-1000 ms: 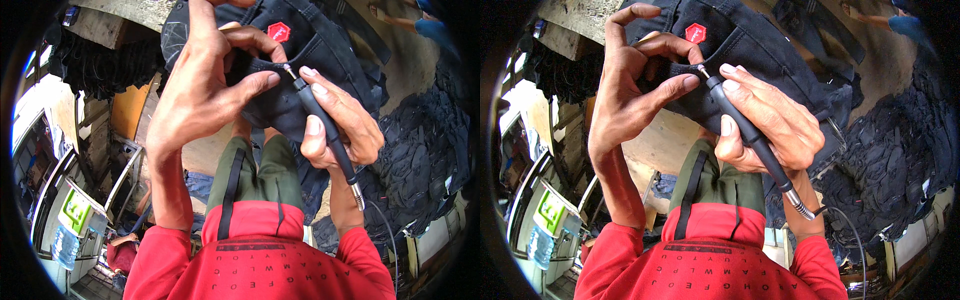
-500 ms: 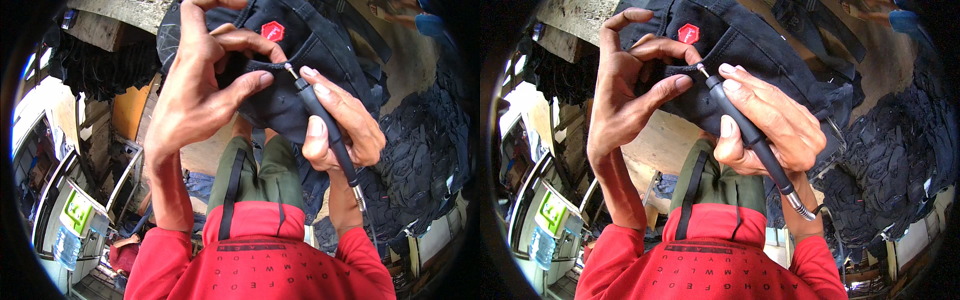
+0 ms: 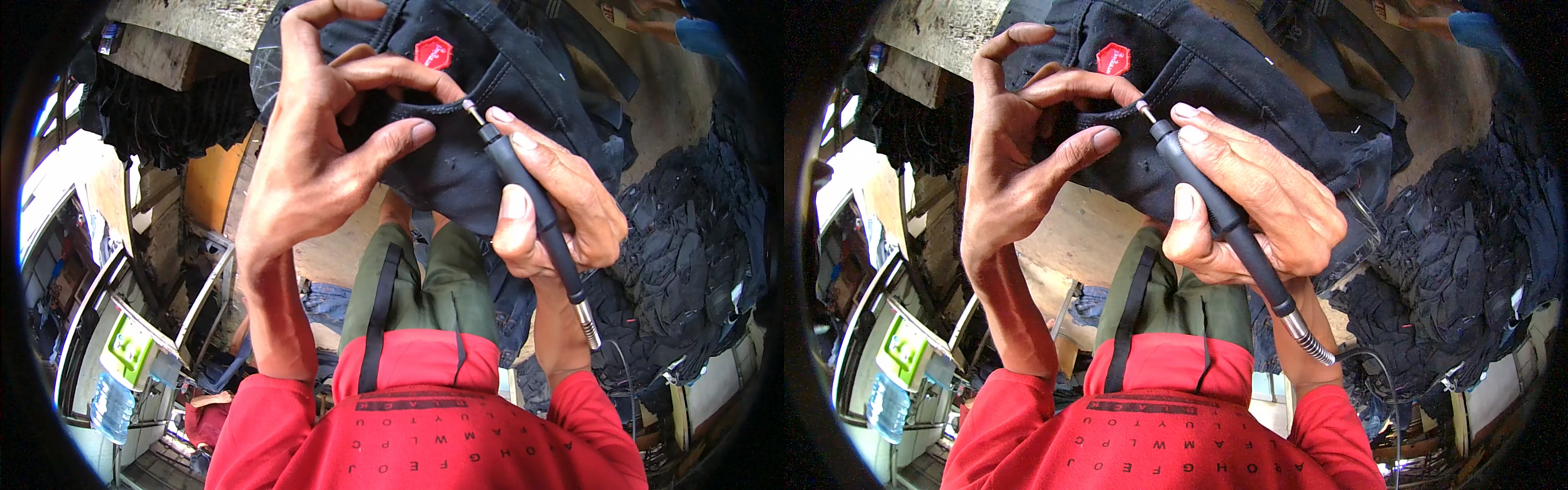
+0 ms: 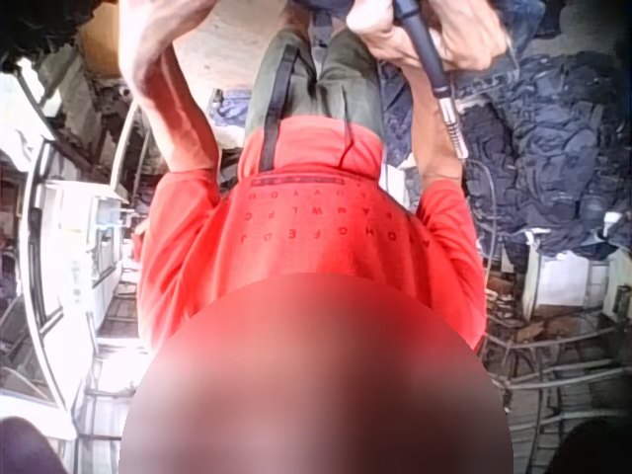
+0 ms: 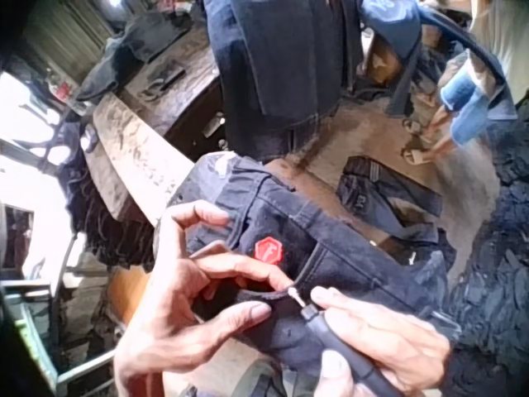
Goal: The person uses a handheld electric thread trimmer to remove loose threads and fabric pills from black cargo pants. They repeatedly trim the waistband, pockets, and leg seams, then place the finished pants on a pile.
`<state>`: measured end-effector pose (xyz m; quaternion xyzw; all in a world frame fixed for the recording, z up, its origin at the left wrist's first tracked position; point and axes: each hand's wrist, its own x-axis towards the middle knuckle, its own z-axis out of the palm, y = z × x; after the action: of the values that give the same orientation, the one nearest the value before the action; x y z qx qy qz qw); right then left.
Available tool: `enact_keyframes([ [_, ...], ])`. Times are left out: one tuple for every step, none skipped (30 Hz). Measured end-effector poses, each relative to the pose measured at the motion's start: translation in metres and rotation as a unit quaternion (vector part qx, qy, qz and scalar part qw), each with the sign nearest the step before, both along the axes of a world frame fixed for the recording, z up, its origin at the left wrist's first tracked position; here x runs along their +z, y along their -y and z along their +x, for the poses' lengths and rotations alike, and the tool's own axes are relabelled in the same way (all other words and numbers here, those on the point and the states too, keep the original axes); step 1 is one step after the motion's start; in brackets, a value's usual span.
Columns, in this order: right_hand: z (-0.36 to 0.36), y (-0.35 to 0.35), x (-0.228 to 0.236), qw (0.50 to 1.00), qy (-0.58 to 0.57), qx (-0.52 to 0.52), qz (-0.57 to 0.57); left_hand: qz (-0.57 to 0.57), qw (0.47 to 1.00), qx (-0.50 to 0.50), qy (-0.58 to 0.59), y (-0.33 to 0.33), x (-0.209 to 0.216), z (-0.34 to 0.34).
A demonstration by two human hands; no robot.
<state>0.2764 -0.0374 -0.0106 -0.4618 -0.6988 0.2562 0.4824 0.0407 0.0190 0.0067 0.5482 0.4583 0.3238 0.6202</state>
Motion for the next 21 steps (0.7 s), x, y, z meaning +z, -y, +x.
enact_keyframes([
  [0.0004,-0.0002,-0.0002,1.0,-0.003,0.002,-0.003,0.005,1.0,-0.002,-0.003,0.0,0.0002,0.0],
  [0.0007,-0.0003,-0.0001,1.0,-0.006,0.003,-0.006,0.009,1.0,-0.005,-0.006,0.0,0.0005,0.0],
  [0.001,-0.0005,-0.0001,1.0,-0.01,0.003,-0.009,0.004,1.0,-0.001,-0.006,0.0005,0.0009,0.0002],
  [0.0009,-0.0007,0.0001,1.0,-0.009,0.001,-0.011,0.0,1.0,0.002,-0.005,0.001,0.0013,0.0007],
  [0.0005,-0.0006,0.0005,1.0,-0.009,-0.003,-0.014,-0.004,1.0,0.005,-0.005,0.0012,0.0015,0.0011],
  [-0.0001,-0.0005,0.0011,1.0,-0.01,-0.007,-0.013,0.003,1.0,0.0,-0.01,0.0009,0.0015,0.0014],
  [-0.0007,-0.0006,0.0015,1.0,-0.008,-0.012,-0.017,0.009,1.0,-0.004,-0.015,0.0004,0.0013,0.0017],
  [-0.0014,-0.0004,0.0021,1.0,-0.008,-0.017,-0.017,0.014,1.0,-0.009,-0.02,-0.0001,0.0011,0.0021],
  [-0.0021,-0.0003,0.0028,1.0,-0.007,-0.022,-0.021,0.022,1.0,-0.011,-0.02,-0.0008,0.0005,0.0027],
  [-0.0024,0.0,0.0036,1.0,-0.017,-0.021,-0.017,0.03,0.999,-0.013,-0.019,-0.0015,0.0,0.0033],
  [-0.0026,0.0006,0.0048,0.999,-0.027,-0.02,-0.016,0.039,0.999,-0.016,-0.018,-0.0021,-0.0001,0.0031],
  [-0.0022,0.0003,0.0051,0.999,-0.027,-0.02,-0.017,0.044,0.998,-0.028,-0.047,-0.0024,0.0001,0.0029],
  [-0.0017,0.0001,0.0054,0.999,-0.026,-0.021,-0.019,0.048,0.995,-0.039,-0.077,-0.0026,0.0014,0.0015],
  [-0.0012,-0.0008,0.0051,0.999,-0.017,-0.024,-0.024,0.053,0.993,-0.045,-0.1,-0.0024,0.0019,0.0007],
  [-0.0002,-0.0013,0.0047,0.999,-0.009,-0.031,-0.029,0.055,0.992,-0.051,-0.105,-0.0023,0.0025,0.0003],
  [-0.0014,-0.001,0.005,0.999,-0.007,-0.027,-0.028,0.059,0.992,-0.05,-0.104,-0.0017,0.0033,-0.0013],
  [-0.0002,-0.0016,0.0049,0.999,-0.007,-0.028,-0.027,0.066,0.991,-0.051,-0.106,-0.0021,0.0027,-0.0009],
  [-0.0003,-0.0016,0.0055,0.999,-0.007,-0.027,-0.025,0.073,0.99,-0.052,-0.107,-0.0019,0.002,-0.0012],
  [0.0002,-0.0018,0.0061,0.999,-0.004,-0.031,-0.029,0.081,0.989,-0.055,-0.11,-0.0022,0.0013,-0.0009],
  [0.0,-0.0016,0.0069,0.999,-0.001,-0.033,-0.03,0.086,0.988,-0.054,-0.113,-0.0022,0.0004,-0.0007],
  [-0.0006,-0.0016,0.0079,0.999,-0.001,-0.041,-0.033,0.092,0.988,-0.059,-0.113,-0.0021,-0.0002,-0.0005],
])
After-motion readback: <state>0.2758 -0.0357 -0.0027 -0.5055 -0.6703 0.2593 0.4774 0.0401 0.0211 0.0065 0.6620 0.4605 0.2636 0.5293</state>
